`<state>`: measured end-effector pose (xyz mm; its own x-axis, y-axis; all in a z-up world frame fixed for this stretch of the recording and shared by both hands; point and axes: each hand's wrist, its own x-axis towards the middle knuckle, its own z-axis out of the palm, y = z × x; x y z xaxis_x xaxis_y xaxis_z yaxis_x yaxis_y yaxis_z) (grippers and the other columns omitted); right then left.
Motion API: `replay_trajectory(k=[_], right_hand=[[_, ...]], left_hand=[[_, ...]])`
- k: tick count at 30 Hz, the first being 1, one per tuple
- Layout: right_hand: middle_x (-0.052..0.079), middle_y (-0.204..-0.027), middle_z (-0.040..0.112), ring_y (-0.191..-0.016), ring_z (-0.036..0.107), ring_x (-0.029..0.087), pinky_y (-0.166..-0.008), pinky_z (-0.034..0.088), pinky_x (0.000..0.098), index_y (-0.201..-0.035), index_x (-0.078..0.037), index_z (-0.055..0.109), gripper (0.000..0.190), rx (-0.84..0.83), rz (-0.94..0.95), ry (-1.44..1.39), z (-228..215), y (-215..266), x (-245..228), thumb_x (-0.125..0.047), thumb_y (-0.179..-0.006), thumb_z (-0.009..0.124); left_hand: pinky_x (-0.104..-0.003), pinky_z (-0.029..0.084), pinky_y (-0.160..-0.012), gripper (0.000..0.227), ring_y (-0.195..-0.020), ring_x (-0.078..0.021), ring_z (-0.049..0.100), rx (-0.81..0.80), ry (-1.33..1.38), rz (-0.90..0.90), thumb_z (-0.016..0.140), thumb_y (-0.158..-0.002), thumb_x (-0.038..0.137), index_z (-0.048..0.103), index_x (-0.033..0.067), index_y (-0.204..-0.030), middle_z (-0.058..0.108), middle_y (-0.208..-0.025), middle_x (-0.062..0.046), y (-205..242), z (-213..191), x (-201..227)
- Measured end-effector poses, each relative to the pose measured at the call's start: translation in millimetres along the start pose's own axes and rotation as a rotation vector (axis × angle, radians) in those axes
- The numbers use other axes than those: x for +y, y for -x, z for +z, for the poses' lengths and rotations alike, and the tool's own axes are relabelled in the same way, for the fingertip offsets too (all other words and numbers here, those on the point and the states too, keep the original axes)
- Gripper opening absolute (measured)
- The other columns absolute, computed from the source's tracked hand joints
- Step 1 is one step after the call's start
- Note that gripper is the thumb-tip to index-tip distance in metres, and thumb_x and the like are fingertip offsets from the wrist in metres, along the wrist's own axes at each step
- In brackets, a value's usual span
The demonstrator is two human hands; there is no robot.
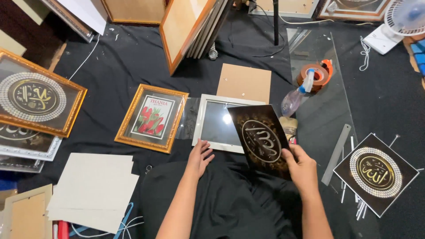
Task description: A person is assembling a picture frame by cleaning the glass, inserting a print, and attaching the backing.
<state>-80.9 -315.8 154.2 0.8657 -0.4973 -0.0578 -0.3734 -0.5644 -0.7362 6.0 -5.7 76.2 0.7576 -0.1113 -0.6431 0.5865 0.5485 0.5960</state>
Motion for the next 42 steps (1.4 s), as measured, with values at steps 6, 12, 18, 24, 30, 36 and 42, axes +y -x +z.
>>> replay_trajectory(k=[6, 12, 18, 24, 30, 36, 42], right_hand=[[0.016, -0.09, 0.074, -0.07, 0.065, 0.035, -0.067, 0.05, 0.0429, -0.124, -0.002, 0.074, 0.026, 0.359, -0.28, 0.251, -21.4, 0.8, 0.8, -0.021, -0.108, 0.066], [0.022, -0.111, 0.074, -0.089, 0.069, 0.032, -0.076, 0.052, 0.0389, -0.128, 0.012, 0.07, 0.033, 0.37, -0.293, 0.079, -11.2, -13.8, 25.9, -0.015, -0.109, 0.071], [0.0, -0.112, 0.067, -0.092, 0.059, 0.002, -0.084, 0.047, 0.0134, -0.129, -0.004, 0.062, 0.021, 0.086, -0.006, -0.729, 7.0, -23.2, 32.0, -0.013, -0.11, 0.059], [0.004, -0.121, 0.064, -0.104, 0.061, 0.008, -0.092, 0.05, 0.0203, -0.131, -0.005, 0.057, 0.024, -0.032, 0.243, -0.905, 54.5, -43.5, 103.0, -0.017, -0.11, 0.055], [-0.003, -0.112, 0.065, -0.107, 0.061, 0.005, -0.105, 0.047, 0.0204, -0.109, -0.014, 0.06, 0.006, -0.245, 0.479, -1.264, 123.2, -79.3, 218.3, -0.018, -0.105, 0.061], [-0.007, -0.132, 0.059, -0.136, 0.047, 0.017, -0.121, 0.021, 0.0457, -0.102, -0.033, 0.054, 0.01, -0.178, 0.66, -0.922, 164.2, -75.3, 184.7, -0.039, -0.109, 0.057], [0.002, -0.148, 0.05, -0.147, 0.037, 0.022, -0.123, 0.018, 0.0483, -0.118, -0.028, 0.057, 0.013, -0.216, 0.678, -0.914, 159.1, -57.3, 143.3, -0.036, -0.108, 0.057]], left_hand=[[-0.053, 0.037, -0.113, 0.05, -0.139, -0.0428, 0.045, 0.092, 0.037, -0.044, 0.058, -0.096, 0.036, 0.058, -0.0008, -0.13, 0.054, -0.143, -0.023, -100.6, -53.1, -41.0], [-0.03, 0.049, -0.092, 0.04, -0.103, -0.0211, 0.062, 0.29, -0.652, 0.207, 0.061, -0.094, 0.032, 0.068, -0.0001, -0.118, 0.07, -0.113, -0.011, -107.5, -55.0, -11.7], [-0.047, 0.052, -0.096, 0.054, -0.113, -0.0401, 0.063, 0.464, -1.08, 0.159, 0.06, -0.089, 0.044, 0.065, 0.0101, -0.131, 0.065, -0.126, -0.018, -131.5, -73.4, -29.6], [-0.047, 0.045, -0.104, 0.059, -0.125, -0.0359, 0.053, 0.443, -1.221, 0.163, 0.056, -0.092, 0.045, 0.051, 0.0157, -0.143, 0.048, -0.145, -0.011, -128.6, -62.5, -40.6], [-0.045, 0.048, -0.101, 0.055, -0.12, -0.0353, 0.059, 0.446, -1.188, 0.234, 0.058, -0.093, 0.038, 0.051, 0.01, -0.14, 0.058, -0.133, -0.014, -134.6, -64.3, -45.0], [-0.054, 0.042, -0.115, 0.068, -0.144, -0.0367, 0.044, 0.335, -1.156, 0.072, 0.051, -0.099, 0.037, 0.035, 0.0043, -0.157, 0.043, -0.155, -0.019, -89.7, -41.5, -4.3], [-0.053, 0.041, -0.116, 0.067, -0.144, -0.0376, 0.044, 0.288, -1.121, 0.122, 0.054, -0.099, 0.034, 0.039, 0.0031, -0.156, 0.047, -0.152, -0.021, -94.8, -44.5, -3.1]])
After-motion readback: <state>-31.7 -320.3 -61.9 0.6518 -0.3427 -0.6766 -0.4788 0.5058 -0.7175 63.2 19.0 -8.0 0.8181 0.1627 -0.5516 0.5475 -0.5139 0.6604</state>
